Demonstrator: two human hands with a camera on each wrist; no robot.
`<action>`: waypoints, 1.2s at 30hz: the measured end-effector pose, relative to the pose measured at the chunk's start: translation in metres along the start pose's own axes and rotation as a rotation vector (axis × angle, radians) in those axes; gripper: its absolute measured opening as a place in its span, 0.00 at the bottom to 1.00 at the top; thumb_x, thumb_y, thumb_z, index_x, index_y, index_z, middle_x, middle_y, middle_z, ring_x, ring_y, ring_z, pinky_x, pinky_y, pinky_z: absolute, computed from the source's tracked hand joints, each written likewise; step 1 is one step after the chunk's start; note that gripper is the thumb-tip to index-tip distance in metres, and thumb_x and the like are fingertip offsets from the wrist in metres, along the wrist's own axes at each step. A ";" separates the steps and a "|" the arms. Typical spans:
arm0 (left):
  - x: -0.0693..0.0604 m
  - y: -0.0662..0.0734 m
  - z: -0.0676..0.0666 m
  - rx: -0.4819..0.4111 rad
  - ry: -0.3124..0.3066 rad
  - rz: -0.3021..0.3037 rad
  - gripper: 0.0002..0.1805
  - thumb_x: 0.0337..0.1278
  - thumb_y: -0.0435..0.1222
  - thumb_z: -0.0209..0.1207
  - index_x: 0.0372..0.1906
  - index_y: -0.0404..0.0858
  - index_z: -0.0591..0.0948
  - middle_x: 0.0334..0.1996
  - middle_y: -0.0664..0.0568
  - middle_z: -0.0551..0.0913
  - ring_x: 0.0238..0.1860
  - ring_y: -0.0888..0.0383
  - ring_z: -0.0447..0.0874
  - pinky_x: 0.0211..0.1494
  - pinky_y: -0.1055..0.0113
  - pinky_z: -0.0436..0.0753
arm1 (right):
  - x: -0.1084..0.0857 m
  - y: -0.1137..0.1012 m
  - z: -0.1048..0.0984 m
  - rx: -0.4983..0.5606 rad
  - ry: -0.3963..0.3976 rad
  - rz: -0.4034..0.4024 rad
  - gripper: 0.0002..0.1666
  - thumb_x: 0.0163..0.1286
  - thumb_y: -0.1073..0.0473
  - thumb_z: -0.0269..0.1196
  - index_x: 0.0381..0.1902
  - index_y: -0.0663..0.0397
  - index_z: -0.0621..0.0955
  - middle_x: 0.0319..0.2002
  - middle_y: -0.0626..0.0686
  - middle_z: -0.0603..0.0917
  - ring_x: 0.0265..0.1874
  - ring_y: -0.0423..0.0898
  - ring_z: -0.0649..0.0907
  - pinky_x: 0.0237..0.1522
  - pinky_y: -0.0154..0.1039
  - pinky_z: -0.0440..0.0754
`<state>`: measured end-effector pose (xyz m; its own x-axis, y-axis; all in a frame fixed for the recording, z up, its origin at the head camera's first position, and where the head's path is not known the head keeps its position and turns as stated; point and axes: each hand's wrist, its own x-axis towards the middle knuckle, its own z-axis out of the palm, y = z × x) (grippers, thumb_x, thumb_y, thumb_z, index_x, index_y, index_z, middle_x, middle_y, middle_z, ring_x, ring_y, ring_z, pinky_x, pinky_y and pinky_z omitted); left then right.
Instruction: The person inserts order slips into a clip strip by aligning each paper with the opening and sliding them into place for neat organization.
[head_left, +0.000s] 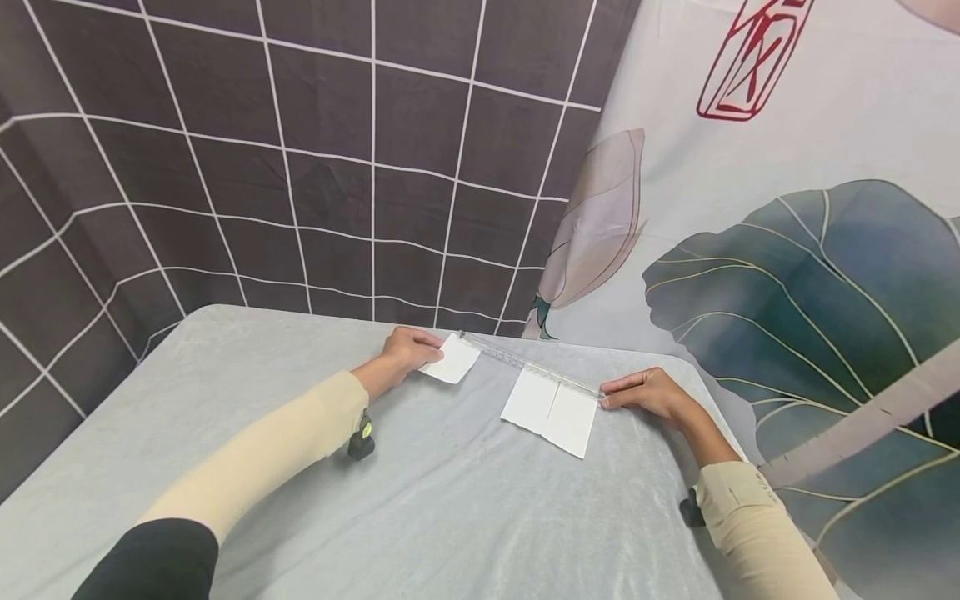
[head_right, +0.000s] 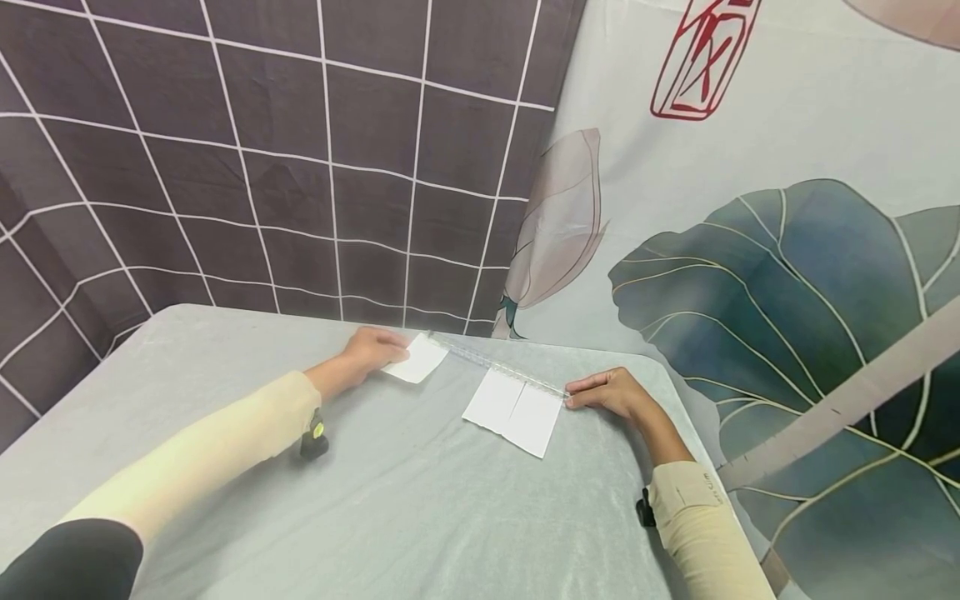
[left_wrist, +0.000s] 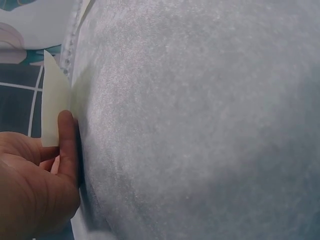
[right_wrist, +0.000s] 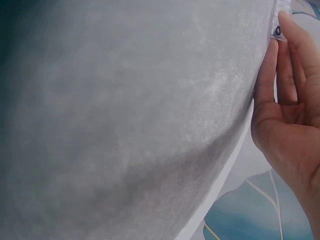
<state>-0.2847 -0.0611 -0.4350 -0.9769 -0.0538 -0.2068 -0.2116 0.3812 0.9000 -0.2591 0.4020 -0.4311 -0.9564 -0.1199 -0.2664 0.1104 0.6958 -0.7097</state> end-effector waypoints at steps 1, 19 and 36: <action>0.000 0.001 0.000 0.005 0.000 0.001 0.17 0.66 0.28 0.73 0.58 0.33 0.93 0.63 0.38 0.92 0.50 0.54 0.87 0.42 0.78 0.79 | 0.000 0.000 0.000 0.003 -0.001 -0.001 0.27 0.63 0.48 0.87 0.57 0.51 0.95 0.57 0.50 0.96 0.53 0.34 0.90 0.57 0.34 0.87; 0.002 0.002 0.004 0.017 -0.003 -0.003 0.16 0.65 0.28 0.74 0.57 0.33 0.93 0.64 0.39 0.91 0.55 0.52 0.87 0.43 0.77 0.79 | 0.000 0.001 0.000 0.024 -0.008 -0.015 0.26 0.64 0.49 0.86 0.57 0.53 0.95 0.55 0.49 0.97 0.51 0.32 0.89 0.53 0.29 0.86; -0.002 0.003 0.008 0.024 0.016 0.015 0.15 0.64 0.28 0.75 0.54 0.33 0.94 0.53 0.40 0.96 0.48 0.54 0.90 0.41 0.78 0.79 | 0.001 0.002 0.001 -0.003 0.005 -0.009 0.26 0.64 0.48 0.86 0.57 0.51 0.95 0.58 0.50 0.96 0.60 0.44 0.92 0.65 0.44 0.89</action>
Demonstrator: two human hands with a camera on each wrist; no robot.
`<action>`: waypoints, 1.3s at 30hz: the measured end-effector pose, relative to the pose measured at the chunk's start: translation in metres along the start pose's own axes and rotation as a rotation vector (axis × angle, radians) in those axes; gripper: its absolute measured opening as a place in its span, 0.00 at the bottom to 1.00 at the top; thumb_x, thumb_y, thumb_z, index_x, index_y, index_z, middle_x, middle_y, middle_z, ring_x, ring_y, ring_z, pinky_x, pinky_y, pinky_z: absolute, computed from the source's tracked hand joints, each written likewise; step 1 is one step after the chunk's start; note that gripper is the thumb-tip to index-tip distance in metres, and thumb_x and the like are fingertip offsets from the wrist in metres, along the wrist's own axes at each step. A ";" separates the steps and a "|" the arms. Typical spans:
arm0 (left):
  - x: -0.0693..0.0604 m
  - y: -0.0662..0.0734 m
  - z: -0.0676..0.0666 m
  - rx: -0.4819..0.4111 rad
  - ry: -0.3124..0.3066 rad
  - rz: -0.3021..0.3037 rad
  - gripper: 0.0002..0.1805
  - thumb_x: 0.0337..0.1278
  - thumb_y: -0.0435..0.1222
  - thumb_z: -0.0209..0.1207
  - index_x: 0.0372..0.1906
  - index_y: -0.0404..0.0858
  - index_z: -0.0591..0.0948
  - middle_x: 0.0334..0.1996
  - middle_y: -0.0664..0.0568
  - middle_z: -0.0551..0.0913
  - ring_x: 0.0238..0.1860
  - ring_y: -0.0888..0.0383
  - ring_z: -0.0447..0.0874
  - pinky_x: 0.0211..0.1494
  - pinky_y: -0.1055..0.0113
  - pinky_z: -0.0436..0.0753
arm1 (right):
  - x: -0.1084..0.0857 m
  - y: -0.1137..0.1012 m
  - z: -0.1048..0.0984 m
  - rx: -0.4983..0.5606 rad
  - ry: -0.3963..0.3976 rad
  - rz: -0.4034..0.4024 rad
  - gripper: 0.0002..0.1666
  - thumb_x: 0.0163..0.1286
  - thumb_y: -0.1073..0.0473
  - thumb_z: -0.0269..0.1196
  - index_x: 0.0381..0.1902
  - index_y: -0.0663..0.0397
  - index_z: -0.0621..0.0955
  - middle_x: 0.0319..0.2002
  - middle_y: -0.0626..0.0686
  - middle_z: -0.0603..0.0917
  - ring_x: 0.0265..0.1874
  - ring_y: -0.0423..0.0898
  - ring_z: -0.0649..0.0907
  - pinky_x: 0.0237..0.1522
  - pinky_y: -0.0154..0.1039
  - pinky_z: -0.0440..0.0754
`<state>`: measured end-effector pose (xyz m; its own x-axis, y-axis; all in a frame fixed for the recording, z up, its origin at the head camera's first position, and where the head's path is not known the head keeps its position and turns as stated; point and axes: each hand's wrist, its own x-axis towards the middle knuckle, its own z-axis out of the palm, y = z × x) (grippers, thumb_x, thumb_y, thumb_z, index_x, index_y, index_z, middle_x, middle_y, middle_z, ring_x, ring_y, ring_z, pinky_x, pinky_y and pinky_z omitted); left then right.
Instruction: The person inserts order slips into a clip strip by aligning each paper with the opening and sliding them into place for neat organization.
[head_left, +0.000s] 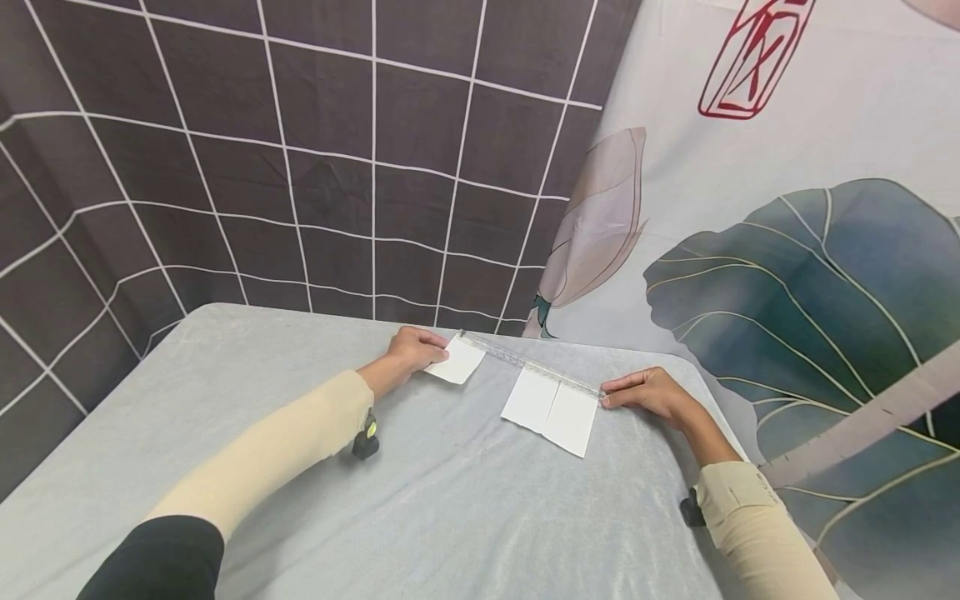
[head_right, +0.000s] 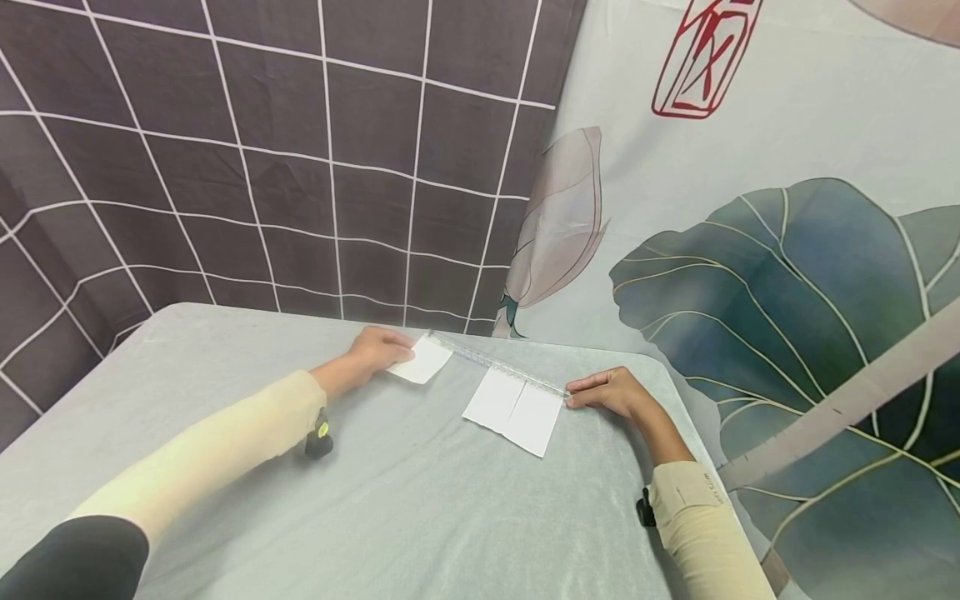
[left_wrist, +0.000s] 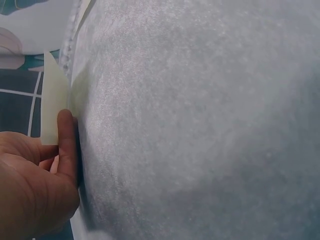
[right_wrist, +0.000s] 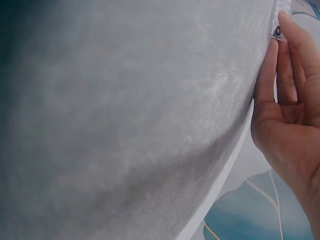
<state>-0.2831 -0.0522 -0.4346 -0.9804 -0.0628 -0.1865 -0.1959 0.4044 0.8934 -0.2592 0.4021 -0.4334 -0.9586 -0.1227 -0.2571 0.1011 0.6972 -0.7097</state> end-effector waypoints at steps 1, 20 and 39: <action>0.000 0.000 0.000 0.000 0.000 -0.005 0.15 0.64 0.28 0.76 0.54 0.33 0.94 0.52 0.40 0.96 0.46 0.55 0.89 0.40 0.78 0.80 | 0.000 0.000 0.000 -0.005 0.003 0.001 0.26 0.64 0.48 0.86 0.57 0.51 0.95 0.58 0.51 0.96 0.62 0.49 0.92 0.68 0.49 0.89; 0.000 0.002 0.003 -0.017 -0.010 -0.019 0.15 0.64 0.28 0.75 0.55 0.33 0.94 0.59 0.38 0.93 0.44 0.58 0.86 0.38 0.79 0.80 | 0.000 0.000 0.001 -0.012 0.010 0.001 0.27 0.64 0.48 0.86 0.57 0.52 0.95 0.60 0.54 0.95 0.71 0.62 0.88 0.75 0.63 0.84; 0.000 0.003 0.006 -0.003 -0.012 -0.005 0.14 0.64 0.28 0.75 0.54 0.34 0.94 0.54 0.40 0.95 0.43 0.59 0.87 0.40 0.79 0.80 | 0.000 0.000 0.000 -0.009 0.006 0.013 0.27 0.63 0.47 0.86 0.57 0.51 0.95 0.61 0.54 0.95 0.72 0.62 0.87 0.75 0.63 0.84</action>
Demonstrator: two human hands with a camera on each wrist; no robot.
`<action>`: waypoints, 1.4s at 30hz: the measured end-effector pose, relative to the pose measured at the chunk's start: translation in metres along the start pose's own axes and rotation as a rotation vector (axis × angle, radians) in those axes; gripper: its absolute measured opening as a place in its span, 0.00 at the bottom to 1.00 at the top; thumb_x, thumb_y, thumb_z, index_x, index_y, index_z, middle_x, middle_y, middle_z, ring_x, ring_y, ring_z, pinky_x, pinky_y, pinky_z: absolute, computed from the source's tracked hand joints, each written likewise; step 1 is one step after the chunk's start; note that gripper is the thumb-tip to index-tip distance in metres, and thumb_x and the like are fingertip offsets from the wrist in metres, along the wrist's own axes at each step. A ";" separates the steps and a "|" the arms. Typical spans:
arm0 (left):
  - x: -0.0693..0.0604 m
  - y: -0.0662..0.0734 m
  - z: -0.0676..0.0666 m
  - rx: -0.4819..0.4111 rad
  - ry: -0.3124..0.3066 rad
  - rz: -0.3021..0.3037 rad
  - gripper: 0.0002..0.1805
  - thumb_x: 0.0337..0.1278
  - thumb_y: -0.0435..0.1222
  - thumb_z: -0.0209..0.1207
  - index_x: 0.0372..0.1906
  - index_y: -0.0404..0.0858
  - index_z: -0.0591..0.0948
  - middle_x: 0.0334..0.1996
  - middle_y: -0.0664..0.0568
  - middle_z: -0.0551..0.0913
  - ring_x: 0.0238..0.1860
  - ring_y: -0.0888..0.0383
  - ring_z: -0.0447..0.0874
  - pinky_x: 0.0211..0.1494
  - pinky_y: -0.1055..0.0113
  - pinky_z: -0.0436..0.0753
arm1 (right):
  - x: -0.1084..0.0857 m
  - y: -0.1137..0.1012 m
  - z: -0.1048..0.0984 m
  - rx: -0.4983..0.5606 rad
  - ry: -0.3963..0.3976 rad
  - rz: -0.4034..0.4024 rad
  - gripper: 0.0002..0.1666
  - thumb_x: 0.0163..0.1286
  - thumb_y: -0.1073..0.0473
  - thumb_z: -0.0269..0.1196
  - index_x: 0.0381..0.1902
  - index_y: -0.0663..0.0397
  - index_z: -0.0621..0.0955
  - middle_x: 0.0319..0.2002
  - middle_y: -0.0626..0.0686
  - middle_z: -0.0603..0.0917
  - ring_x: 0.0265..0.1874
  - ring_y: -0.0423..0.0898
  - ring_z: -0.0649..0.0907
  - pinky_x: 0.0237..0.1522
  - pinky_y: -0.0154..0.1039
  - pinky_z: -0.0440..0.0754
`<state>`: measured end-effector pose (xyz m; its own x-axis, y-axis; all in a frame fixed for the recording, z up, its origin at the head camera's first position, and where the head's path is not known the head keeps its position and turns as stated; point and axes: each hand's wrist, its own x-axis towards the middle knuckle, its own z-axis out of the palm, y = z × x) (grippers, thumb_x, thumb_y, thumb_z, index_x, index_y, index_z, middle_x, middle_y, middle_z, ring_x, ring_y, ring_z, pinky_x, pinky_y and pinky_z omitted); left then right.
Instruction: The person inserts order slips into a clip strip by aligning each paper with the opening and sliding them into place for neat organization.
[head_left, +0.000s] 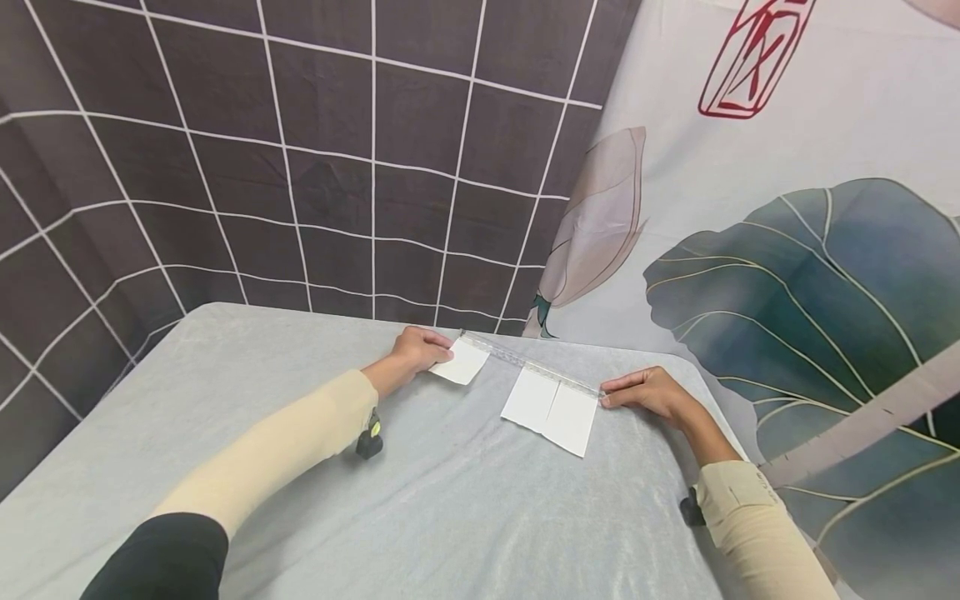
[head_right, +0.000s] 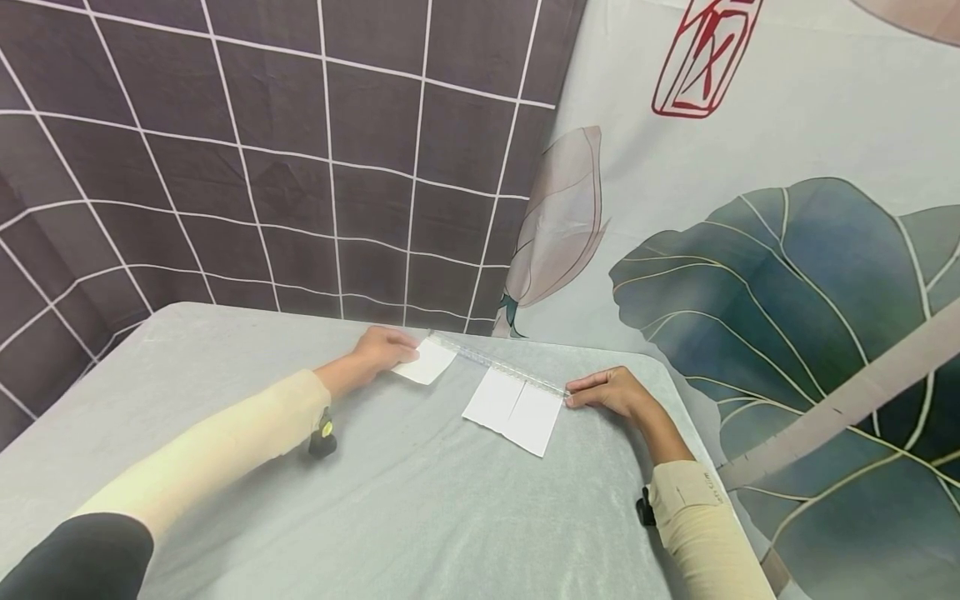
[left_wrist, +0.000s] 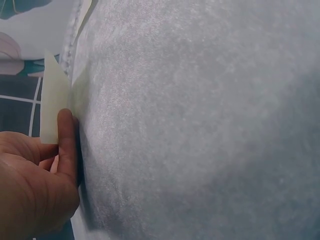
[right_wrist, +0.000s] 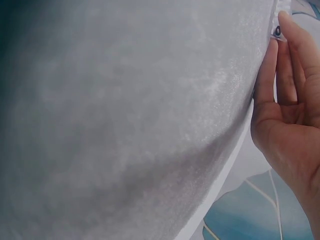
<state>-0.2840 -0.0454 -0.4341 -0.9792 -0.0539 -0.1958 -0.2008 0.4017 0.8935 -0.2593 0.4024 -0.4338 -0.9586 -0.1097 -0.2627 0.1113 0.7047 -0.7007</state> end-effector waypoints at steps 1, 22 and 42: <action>0.000 0.000 0.000 0.001 -0.001 0.001 0.14 0.64 0.28 0.76 0.54 0.34 0.94 0.53 0.40 0.96 0.43 0.59 0.88 0.40 0.79 0.81 | 0.000 0.000 0.000 0.000 0.001 0.000 0.27 0.63 0.47 0.86 0.57 0.50 0.95 0.61 0.53 0.95 0.72 0.62 0.87 0.75 0.63 0.84; 0.002 -0.001 0.005 0.010 -0.009 0.006 0.14 0.63 0.28 0.76 0.52 0.34 0.95 0.51 0.42 0.96 0.44 0.58 0.88 0.41 0.79 0.81 | 0.000 0.002 0.000 0.005 -0.003 -0.007 0.26 0.64 0.47 0.86 0.57 0.50 0.95 0.58 0.51 0.96 0.69 0.58 0.89 0.72 0.57 0.87; 0.001 0.001 0.006 0.020 -0.012 0.009 0.14 0.63 0.28 0.76 0.53 0.35 0.95 0.53 0.41 0.95 0.54 0.50 0.91 0.47 0.76 0.84 | -0.001 -0.001 0.000 0.009 -0.003 -0.003 0.26 0.63 0.48 0.86 0.56 0.50 0.96 0.59 0.51 0.95 0.71 0.60 0.87 0.72 0.56 0.86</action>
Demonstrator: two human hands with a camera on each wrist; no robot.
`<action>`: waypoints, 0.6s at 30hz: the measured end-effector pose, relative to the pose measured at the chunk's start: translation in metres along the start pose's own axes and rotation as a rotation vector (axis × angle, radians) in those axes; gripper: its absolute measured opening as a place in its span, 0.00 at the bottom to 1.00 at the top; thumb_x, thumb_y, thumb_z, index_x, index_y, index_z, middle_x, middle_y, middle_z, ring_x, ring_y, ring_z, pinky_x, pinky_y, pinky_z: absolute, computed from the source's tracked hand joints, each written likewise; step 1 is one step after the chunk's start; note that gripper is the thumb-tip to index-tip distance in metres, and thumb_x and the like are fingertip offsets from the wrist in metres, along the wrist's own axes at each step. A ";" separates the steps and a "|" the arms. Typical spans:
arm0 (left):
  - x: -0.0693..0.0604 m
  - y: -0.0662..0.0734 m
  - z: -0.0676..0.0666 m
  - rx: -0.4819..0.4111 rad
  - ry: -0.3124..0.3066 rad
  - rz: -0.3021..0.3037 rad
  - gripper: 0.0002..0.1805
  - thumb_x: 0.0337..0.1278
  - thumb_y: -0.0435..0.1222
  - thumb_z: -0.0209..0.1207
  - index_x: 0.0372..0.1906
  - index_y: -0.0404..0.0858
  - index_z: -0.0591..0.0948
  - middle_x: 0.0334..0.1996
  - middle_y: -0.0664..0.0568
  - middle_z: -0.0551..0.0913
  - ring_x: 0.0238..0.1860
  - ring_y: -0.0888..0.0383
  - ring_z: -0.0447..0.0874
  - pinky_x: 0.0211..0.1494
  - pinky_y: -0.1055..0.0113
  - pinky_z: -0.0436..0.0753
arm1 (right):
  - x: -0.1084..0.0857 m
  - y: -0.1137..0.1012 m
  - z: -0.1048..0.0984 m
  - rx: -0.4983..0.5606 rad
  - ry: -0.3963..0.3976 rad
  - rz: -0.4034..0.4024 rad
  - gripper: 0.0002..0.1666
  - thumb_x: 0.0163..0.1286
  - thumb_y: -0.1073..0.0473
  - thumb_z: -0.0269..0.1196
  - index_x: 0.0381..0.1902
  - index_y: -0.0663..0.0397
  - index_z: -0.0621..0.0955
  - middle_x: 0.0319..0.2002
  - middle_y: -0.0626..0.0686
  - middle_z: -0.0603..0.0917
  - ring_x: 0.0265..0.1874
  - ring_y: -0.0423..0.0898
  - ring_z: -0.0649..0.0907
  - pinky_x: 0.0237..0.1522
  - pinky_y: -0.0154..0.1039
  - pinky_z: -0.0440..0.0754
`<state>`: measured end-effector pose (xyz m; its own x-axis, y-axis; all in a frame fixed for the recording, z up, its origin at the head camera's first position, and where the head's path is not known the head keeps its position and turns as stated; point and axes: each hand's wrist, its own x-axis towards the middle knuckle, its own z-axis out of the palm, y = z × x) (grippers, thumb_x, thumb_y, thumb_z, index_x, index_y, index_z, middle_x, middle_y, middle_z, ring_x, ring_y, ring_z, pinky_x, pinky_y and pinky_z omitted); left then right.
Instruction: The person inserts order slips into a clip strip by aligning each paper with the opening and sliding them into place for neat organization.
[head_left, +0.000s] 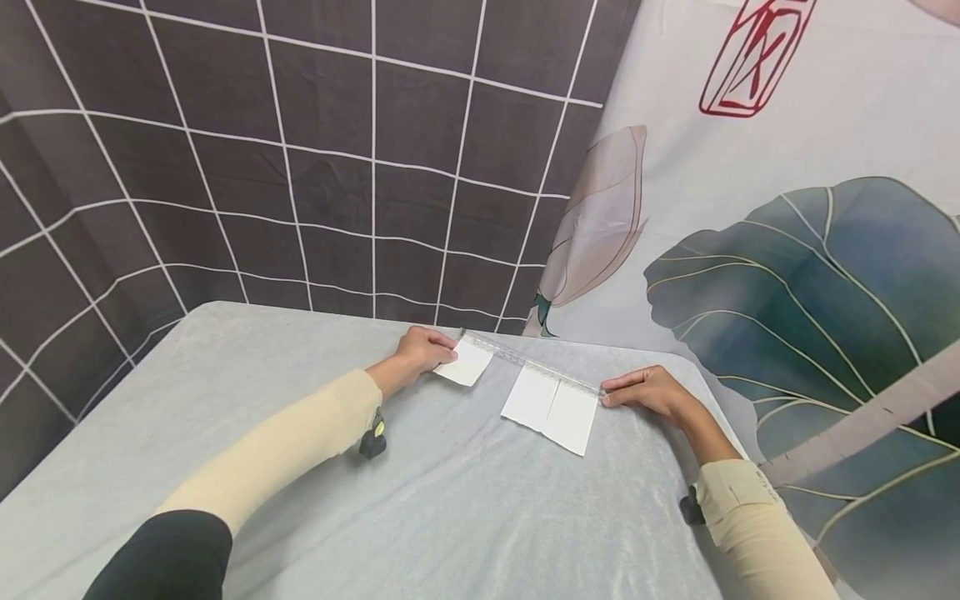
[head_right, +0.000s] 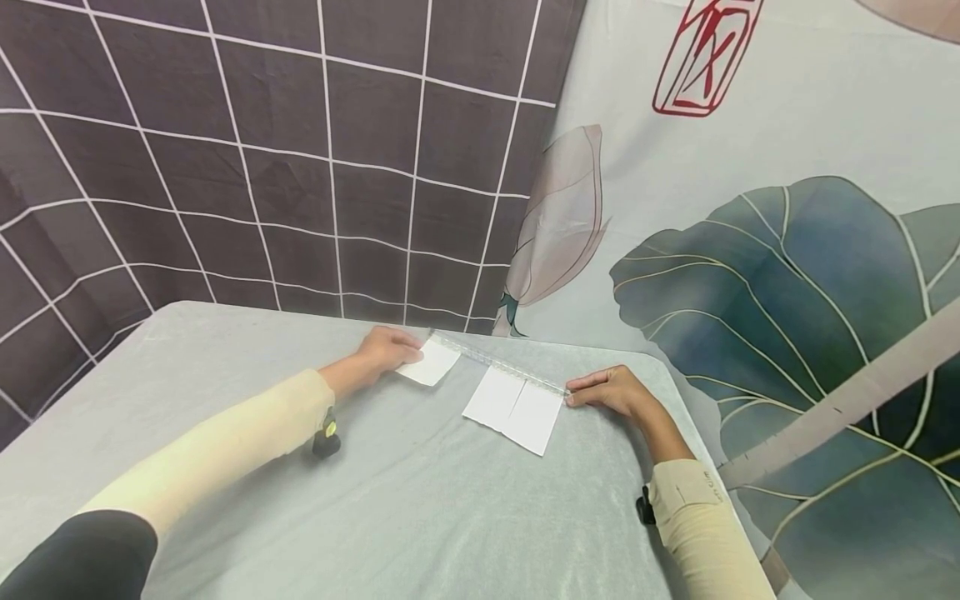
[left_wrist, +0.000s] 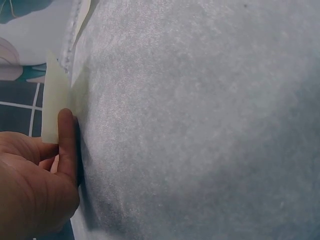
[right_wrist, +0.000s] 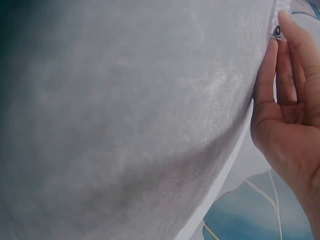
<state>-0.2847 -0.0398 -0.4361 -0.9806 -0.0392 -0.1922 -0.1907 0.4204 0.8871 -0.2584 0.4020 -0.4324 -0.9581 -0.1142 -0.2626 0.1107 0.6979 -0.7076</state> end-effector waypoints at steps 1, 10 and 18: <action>0.000 0.000 0.000 0.002 0.001 -0.002 0.13 0.64 0.29 0.76 0.53 0.35 0.95 0.53 0.41 0.95 0.54 0.50 0.91 0.48 0.75 0.84 | 0.000 0.000 0.000 0.000 0.000 0.001 0.26 0.63 0.48 0.86 0.56 0.50 0.96 0.59 0.51 0.95 0.72 0.60 0.87 0.72 0.56 0.86; -0.002 0.003 0.002 0.002 0.003 -0.012 0.14 0.64 0.29 0.77 0.53 0.35 0.95 0.54 0.41 0.95 0.55 0.48 0.92 0.46 0.75 0.83 | 0.001 0.000 0.000 0.000 -0.005 0.004 0.25 0.63 0.48 0.87 0.55 0.49 0.96 0.59 0.50 0.96 0.71 0.59 0.87 0.66 0.45 0.87; -0.004 0.003 0.004 0.007 0.003 0.002 0.14 0.63 0.29 0.76 0.53 0.35 0.95 0.54 0.41 0.95 0.57 0.47 0.91 0.48 0.75 0.83 | 0.001 -0.001 0.000 -0.002 -0.004 0.003 0.26 0.62 0.48 0.87 0.55 0.49 0.96 0.59 0.50 0.96 0.71 0.58 0.87 0.60 0.37 0.85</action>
<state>-0.2817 -0.0350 -0.4344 -0.9811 -0.0413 -0.1888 -0.1882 0.4264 0.8848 -0.2595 0.4017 -0.4318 -0.9569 -0.1146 -0.2670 0.1132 0.6994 -0.7057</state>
